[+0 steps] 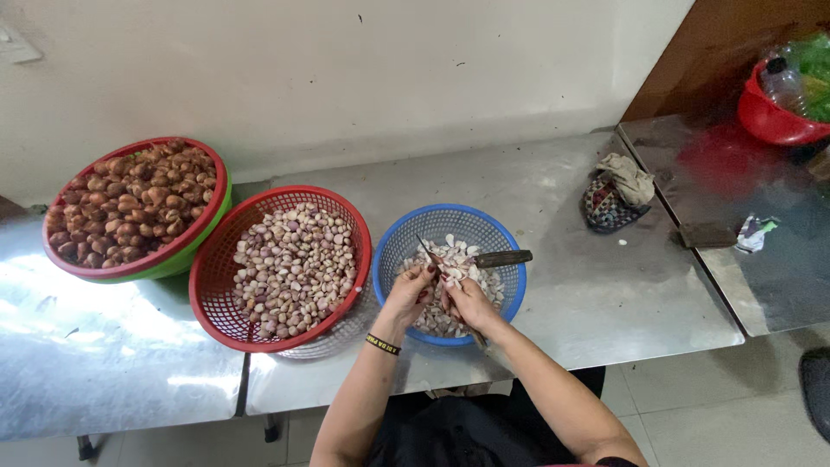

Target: The person peels garlic cloves one by one using a small knife, placing the peeled cloves into a blue basket. The person repeatedly picks cloves from a red basket, removes the outer skin, and deposits the peeled pieces into the blue basket.

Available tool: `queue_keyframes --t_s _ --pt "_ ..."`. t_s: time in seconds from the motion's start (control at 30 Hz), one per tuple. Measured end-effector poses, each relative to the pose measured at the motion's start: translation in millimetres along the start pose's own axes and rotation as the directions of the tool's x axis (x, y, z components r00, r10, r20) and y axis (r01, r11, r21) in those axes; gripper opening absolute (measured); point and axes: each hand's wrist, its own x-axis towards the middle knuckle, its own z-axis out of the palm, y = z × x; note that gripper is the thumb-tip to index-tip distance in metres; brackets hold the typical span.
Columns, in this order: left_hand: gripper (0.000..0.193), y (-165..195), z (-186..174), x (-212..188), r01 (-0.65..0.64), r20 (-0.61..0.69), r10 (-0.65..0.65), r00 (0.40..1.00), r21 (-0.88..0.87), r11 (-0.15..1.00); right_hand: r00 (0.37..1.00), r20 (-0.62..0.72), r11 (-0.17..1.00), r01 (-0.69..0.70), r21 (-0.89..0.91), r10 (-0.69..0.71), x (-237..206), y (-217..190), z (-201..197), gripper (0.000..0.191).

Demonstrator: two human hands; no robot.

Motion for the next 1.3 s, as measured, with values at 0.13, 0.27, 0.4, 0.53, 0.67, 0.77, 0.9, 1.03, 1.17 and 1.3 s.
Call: queue_keyframes --t_s 0.13,0.27,0.4,0.53,0.67,0.77,0.9,1.03,1.17,1.3 --pt "0.023 6 1 1 -0.122 0.021 0.121 0.992 0.056 0.991 0.994 0.107 0.993 0.025 0.117 -0.037 -9 6 -5 0.045" --pt "0.024 10 2 -1 -0.152 0.062 0.143 0.988 0.185 0.971 0.994 0.1 0.999 0.031 0.024 -0.034 -10 11 -7 0.046" --pt "0.02 5 1 -3 -0.107 0.078 0.093 0.993 0.2 0.974 0.997 0.072 0.997 0.03 -0.07 -0.025 -5 7 -7 0.043" --pt "0.018 -1 -2 -2 -0.032 0.069 0.024 0.997 0.12 0.992 0.999 0.038 0.994 0.014 -0.107 -0.01 -1 1 -3 0.043" --pt "0.019 0 -1 1 -0.016 0.036 0.013 0.999 0.092 0.996 0.998 0.033 0.996 0.055 -0.064 -0.053 -2 -1 -1 0.039" --pt "0.023 4 -2 2 -0.083 0.04 0.077 0.996 0.178 0.981 0.988 0.139 0.998 0.06 0.019 -0.062 -10 4 -7 0.051" --pt "0.029 7 -3 2 -0.202 0.145 0.165 0.976 0.3 0.932 0.992 0.115 0.997 0.048 0.058 -0.054 -12 13 -10 0.039" --pt "0.037 2 1 2 -0.306 0.121 0.282 0.952 0.428 0.85 0.992 0.074 0.993 0.106 -0.053 -0.102 -7 10 -7 0.023" --pt "0.031 -4 9 1 -0.261 0.016 0.286 0.958 0.46 0.849 0.993 0.022 0.984 0.119 -0.129 -0.117 -6 2 -6 0.03" --pt "0.039 -10 12 -3 -0.234 -0.028 0.278 0.96 0.463 0.855 0.97 0.025 0.955 0.242 -0.174 -0.241 -7 -8 -6 0.051"
